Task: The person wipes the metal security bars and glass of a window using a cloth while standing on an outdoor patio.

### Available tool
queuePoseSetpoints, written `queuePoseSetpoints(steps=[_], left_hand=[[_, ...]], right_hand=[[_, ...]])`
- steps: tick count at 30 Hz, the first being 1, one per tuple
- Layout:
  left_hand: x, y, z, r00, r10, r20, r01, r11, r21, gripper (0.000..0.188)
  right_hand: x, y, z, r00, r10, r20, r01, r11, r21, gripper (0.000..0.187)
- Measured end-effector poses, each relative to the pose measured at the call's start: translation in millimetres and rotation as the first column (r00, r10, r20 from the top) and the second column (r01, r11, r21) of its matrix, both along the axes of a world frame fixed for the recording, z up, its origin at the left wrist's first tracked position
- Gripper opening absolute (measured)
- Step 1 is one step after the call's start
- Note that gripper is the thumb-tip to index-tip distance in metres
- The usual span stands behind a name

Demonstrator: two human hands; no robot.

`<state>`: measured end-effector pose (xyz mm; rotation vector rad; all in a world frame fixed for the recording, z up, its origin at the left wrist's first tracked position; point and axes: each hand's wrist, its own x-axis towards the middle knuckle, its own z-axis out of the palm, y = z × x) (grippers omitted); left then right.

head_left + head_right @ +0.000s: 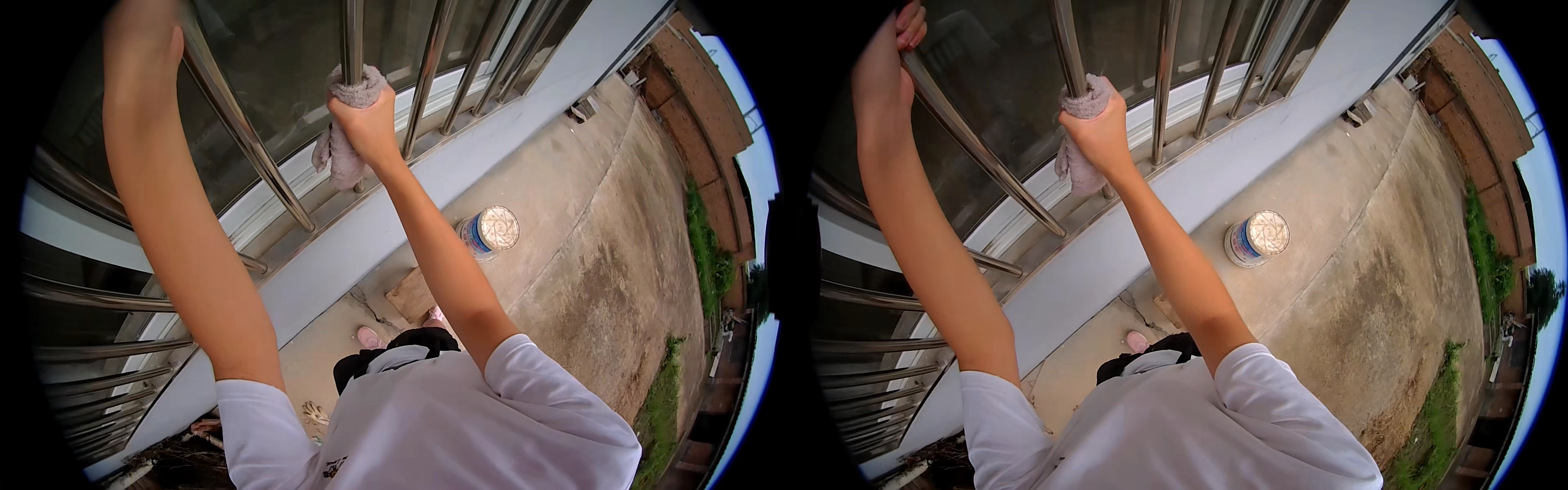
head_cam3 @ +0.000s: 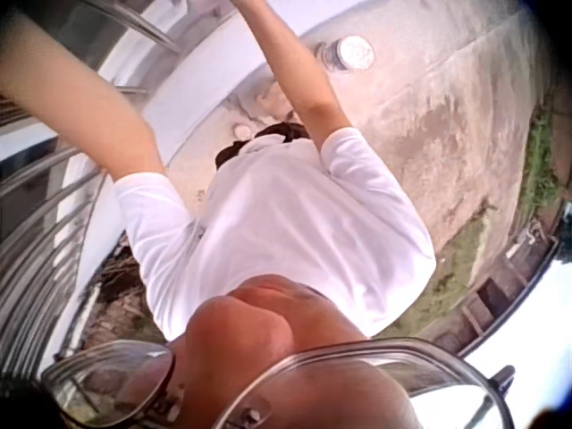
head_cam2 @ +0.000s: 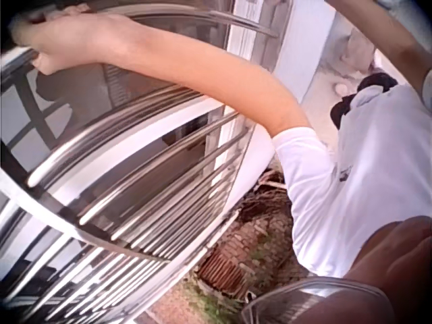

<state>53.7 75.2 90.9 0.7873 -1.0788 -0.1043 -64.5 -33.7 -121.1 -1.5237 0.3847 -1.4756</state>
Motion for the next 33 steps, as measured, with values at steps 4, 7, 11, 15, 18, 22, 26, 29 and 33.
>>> queuePoseSetpoints(steps=[4, 7, 11, 15, 18, 22, 26, 29, 33], left_hand=[[-15, -20, -2, 0.995, -0.044, -0.087, 0.049, 0.997, 0.058, 0.020], [8, -27, 2, 0.997, -0.053, -0.056, 0.058, 0.995, 0.081, 0.026], [11, -35, 10, 0.989, -0.098, -0.109, 0.111, 0.987, 0.116, 0.030], [17, -21, 13, 0.987, -0.087, -0.133, 0.106, 0.983, 0.148, 0.030], [32, -39, 4, 0.995, -0.083, -0.057, 0.091, 0.984, 0.154, 0.021], [88, -76, -7, 0.986, 0.017, 0.164, -0.049, 0.980, 0.193, 0.031], [124, -95, -8, 0.977, 0.014, 0.213, -0.035, 0.995, 0.094, 0.032], [137, -114, -15, 0.958, 0.040, 0.283, -0.080, 0.988, 0.132, 0.033], [130, -107, -8, 0.975, -0.021, 0.220, -0.012, 0.989, 0.145, 0.033]], right_hand=[[-14, -2, -12, 0.995, -0.091, 0.049, 0.089, 0.995, 0.038, 0.020], [-11, 3, -5, 0.991, -0.123, 0.045, 0.123, 0.992, 0.001, 0.025], [-16, -2, -33, 0.991, -0.130, -0.043, 0.128, 0.991, -0.035, 0.027], [-5, 8, -65, 0.999, -0.052, -0.006, 0.052, 0.998, 0.018, 0.028], [-14, 4, -64, 0.996, -0.075, -0.041, 0.076, 0.997, 0.020, 0.029], [-20, 11, -73, 0.998, -0.043, -0.041, 0.046, 0.997, 0.062, 0.030], [-15, 22, -99, 0.988, -0.112, -0.110, 0.125, 0.985, 0.120, 0.035], [-12, 36, -102, 0.959, -0.231, -0.162, 0.268, 0.927, 0.261, 0.041], [-12, 46, -87, 0.967, -0.138, -0.213, 0.215, 0.889, 0.403, 0.044]])
